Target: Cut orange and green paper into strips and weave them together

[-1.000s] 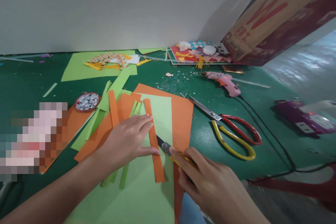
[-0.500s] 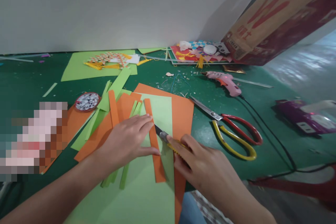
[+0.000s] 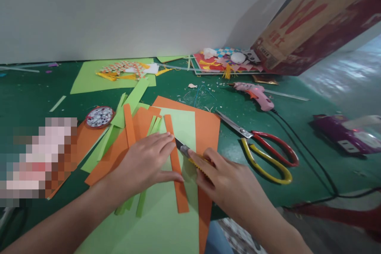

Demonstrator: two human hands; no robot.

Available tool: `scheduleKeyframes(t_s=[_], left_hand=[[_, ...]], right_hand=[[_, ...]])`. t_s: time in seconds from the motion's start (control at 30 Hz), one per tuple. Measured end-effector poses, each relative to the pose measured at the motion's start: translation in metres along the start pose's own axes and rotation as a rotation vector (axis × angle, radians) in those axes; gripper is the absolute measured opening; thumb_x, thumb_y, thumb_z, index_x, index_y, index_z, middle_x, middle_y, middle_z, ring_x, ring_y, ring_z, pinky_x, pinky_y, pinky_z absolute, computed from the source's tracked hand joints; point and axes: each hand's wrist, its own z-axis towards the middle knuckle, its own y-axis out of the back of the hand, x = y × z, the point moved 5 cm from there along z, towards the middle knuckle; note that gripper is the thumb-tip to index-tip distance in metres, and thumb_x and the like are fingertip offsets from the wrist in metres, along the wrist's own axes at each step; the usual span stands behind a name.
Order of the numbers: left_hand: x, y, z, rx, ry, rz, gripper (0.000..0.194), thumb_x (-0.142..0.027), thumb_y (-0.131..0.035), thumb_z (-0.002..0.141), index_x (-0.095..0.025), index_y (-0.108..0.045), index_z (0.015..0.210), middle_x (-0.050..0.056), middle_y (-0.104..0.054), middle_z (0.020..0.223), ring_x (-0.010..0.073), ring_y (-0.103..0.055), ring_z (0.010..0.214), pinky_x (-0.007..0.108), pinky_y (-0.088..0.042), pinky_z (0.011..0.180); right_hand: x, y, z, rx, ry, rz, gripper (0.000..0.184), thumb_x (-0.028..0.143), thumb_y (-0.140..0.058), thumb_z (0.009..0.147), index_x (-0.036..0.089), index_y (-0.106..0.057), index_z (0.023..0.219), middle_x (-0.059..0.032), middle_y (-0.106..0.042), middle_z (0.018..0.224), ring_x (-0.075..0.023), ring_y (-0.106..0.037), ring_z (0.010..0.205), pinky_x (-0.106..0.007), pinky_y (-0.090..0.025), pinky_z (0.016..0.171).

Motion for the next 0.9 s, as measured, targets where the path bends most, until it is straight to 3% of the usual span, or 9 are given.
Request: scheduleKeyframes(t_s=[0.17, 0.33, 0.53, 0.73, 0.9], left_hand=[[-0.009, 0.006, 0.001, -0.081, -0.056, -0.005, 0.061, -0.061, -0.035, 0.086, -0.009, -0.066, 0.094, 0.014, -0.071, 0.099, 0.0232, -0.066, 0.095, 0.036, -0.052, 0.088], [-0.009, 0.004, 0.004, -0.035, -0.057, 0.050, 0.041, -0.035, -0.033, 0.096, -0.012, -0.066, 0.086, 0.009, -0.072, 0.091, 0.0201, -0.067, 0.086, 0.033, -0.055, 0.077], [0.009, -0.005, 0.001, 0.034, 0.113, 0.104, 0.069, -0.065, -0.035, 0.083, -0.009, -0.057, 0.118, 0.017, -0.059, 0.125, 0.0262, -0.057, 0.114, 0.036, -0.049, 0.093], [0.010, -0.006, 0.001, 0.047, 0.107, 0.076, 0.071, -0.064, -0.039, 0.082, -0.006, -0.056, 0.118, 0.019, -0.058, 0.125, 0.0280, -0.057, 0.114, 0.038, -0.049, 0.093], [0.010, -0.005, 0.002, 0.049, 0.117, 0.096, 0.068, -0.065, -0.038, 0.082, -0.010, -0.057, 0.117, 0.017, -0.059, 0.125, 0.0256, -0.057, 0.114, 0.035, -0.049, 0.093]], right_hand=[[0.006, 0.003, -0.011, 0.042, 0.014, -0.004, 0.037, 0.014, -0.037, 0.085, 0.013, -0.065, 0.109, -0.0027, -0.055, 0.070, -0.0067, -0.042, 0.042, -0.022, -0.029, 0.040], [0.008, 0.005, -0.016, 0.043, 0.007, 0.011, 0.037, 0.015, -0.037, 0.086, 0.014, -0.065, 0.110, -0.0028, -0.055, 0.070, -0.0066, -0.042, 0.043, -0.021, -0.029, 0.040], [0.008, 0.005, -0.015, 0.056, 0.004, 0.047, 0.037, 0.014, -0.038, 0.085, 0.014, -0.065, 0.110, -0.0035, -0.057, 0.073, -0.0075, -0.050, 0.048, -0.021, -0.032, 0.041], [0.006, 0.006, -0.011, 0.049, -0.002, 0.034, 0.037, 0.013, -0.038, 0.084, 0.015, -0.065, 0.108, -0.0028, -0.056, 0.071, -0.0065, -0.045, 0.044, -0.021, -0.030, 0.041], [0.002, 0.003, -0.005, 0.027, -0.022, 0.036, 0.037, 0.012, -0.038, 0.082, 0.015, -0.066, 0.105, -0.0025, -0.058, 0.072, -0.0063, -0.046, 0.042, -0.022, -0.029, 0.040]])
